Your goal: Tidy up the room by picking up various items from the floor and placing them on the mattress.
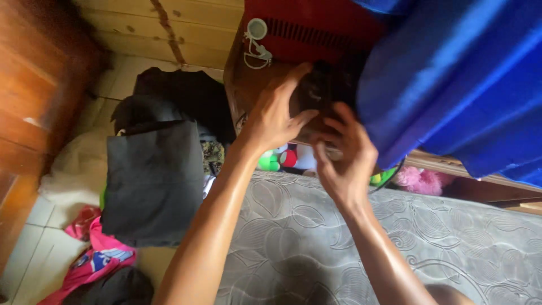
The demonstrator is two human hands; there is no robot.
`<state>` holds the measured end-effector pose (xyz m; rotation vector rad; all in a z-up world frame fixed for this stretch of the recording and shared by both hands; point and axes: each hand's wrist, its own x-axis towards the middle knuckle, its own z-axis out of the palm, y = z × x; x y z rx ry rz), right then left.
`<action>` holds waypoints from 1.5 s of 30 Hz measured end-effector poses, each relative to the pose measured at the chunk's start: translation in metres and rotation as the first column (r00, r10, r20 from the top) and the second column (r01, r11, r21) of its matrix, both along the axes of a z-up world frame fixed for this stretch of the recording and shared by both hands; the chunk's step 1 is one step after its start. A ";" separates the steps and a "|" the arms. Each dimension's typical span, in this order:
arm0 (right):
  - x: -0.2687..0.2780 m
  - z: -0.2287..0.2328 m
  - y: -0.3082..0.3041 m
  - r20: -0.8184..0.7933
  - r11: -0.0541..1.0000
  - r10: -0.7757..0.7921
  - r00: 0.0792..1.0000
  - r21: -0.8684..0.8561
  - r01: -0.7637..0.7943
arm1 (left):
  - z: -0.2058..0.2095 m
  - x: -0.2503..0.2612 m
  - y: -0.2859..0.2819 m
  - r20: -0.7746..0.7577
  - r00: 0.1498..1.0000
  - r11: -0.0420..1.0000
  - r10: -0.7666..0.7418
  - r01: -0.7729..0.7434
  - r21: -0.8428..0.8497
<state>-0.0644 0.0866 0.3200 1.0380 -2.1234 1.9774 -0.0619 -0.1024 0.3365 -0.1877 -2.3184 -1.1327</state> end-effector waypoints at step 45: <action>-0.026 0.010 0.001 -0.284 0.850 -0.211 0.935 0.419 0.319 | -0.229 -0.129 -0.049 -0.030 0.960 0.816 0.279 -0.254 -0.519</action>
